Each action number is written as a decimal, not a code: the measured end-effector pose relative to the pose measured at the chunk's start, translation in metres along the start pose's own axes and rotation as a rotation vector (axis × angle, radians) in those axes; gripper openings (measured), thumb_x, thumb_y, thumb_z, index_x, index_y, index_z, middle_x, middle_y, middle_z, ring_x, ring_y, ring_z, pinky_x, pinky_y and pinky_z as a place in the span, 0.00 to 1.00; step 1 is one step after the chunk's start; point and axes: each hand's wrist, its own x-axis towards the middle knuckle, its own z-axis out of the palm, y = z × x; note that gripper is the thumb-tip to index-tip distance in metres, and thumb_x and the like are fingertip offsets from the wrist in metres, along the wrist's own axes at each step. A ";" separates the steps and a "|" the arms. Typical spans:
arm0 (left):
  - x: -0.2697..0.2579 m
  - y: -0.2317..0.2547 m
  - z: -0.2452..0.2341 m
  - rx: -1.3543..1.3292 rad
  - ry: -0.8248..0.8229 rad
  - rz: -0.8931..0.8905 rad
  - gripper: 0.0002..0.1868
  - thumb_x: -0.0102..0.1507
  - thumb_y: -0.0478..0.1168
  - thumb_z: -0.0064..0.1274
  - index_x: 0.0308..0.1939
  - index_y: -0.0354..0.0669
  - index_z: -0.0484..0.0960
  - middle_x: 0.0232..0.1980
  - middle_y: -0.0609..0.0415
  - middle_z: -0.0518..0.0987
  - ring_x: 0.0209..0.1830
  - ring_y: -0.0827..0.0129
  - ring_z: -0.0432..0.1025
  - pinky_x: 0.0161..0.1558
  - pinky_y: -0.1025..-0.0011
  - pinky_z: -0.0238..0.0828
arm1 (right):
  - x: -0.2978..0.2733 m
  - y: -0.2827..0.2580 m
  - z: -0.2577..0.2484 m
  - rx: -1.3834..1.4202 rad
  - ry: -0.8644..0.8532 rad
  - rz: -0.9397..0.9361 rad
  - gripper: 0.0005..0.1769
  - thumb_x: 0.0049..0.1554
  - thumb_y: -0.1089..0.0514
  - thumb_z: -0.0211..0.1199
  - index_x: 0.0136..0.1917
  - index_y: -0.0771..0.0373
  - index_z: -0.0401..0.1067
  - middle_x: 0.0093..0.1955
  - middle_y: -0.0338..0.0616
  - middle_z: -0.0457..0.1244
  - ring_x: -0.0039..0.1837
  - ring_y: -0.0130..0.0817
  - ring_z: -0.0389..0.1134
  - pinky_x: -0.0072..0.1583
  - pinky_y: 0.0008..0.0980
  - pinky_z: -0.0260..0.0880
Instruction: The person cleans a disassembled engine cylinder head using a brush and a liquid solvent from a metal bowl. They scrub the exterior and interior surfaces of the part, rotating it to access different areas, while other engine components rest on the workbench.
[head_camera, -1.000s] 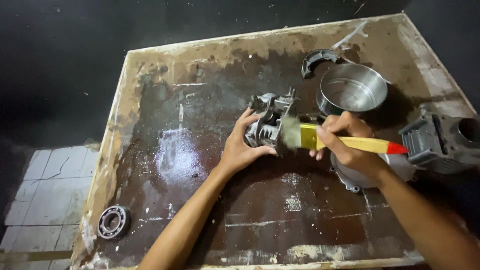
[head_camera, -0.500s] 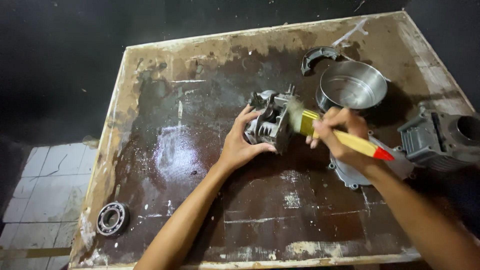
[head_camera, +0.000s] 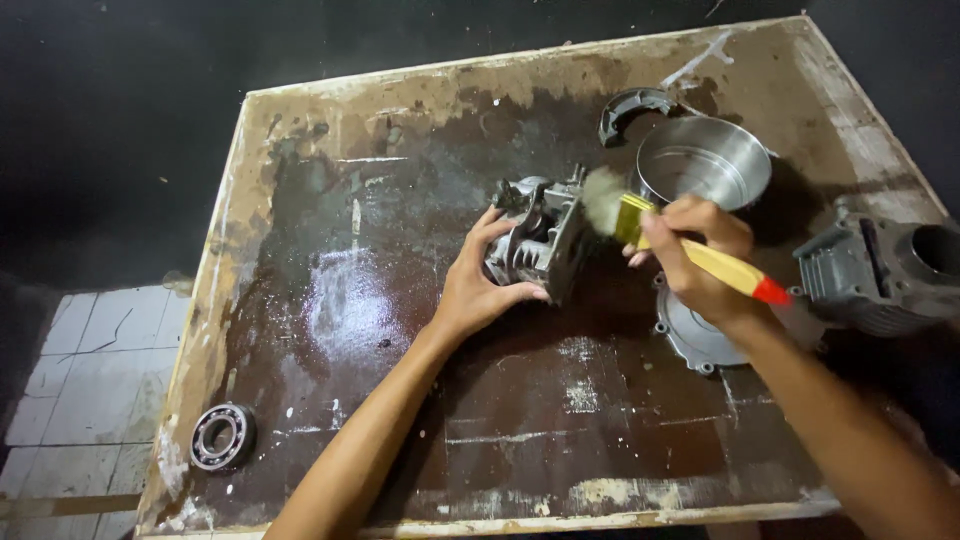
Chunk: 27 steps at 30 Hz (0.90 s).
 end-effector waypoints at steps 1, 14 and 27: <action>-0.002 -0.004 0.001 0.000 -0.002 0.003 0.51 0.45 0.55 0.77 0.69 0.48 0.71 0.81 0.41 0.61 0.81 0.51 0.59 0.75 0.57 0.60 | -0.002 -0.002 0.000 -0.001 0.003 -0.001 0.08 0.66 0.69 0.56 0.48 0.64 0.59 0.40 0.50 0.65 0.40 0.37 0.74 0.41 0.32 0.79; 0.002 0.000 -0.002 -0.040 -0.008 0.000 0.51 0.45 0.55 0.77 0.68 0.49 0.71 0.81 0.41 0.60 0.80 0.50 0.60 0.73 0.56 0.62 | -0.006 -0.010 0.008 0.087 -0.052 0.025 0.08 0.66 0.69 0.55 0.49 0.64 0.57 0.39 0.50 0.63 0.38 0.37 0.73 0.37 0.32 0.76; 0.002 0.000 -0.001 -0.031 -0.004 0.008 0.50 0.45 0.53 0.78 0.69 0.50 0.71 0.81 0.41 0.60 0.80 0.51 0.61 0.73 0.57 0.63 | -0.011 0.003 0.009 0.189 0.037 0.023 0.07 0.68 0.67 0.53 0.51 0.64 0.55 0.42 0.53 0.63 0.40 0.36 0.72 0.41 0.33 0.76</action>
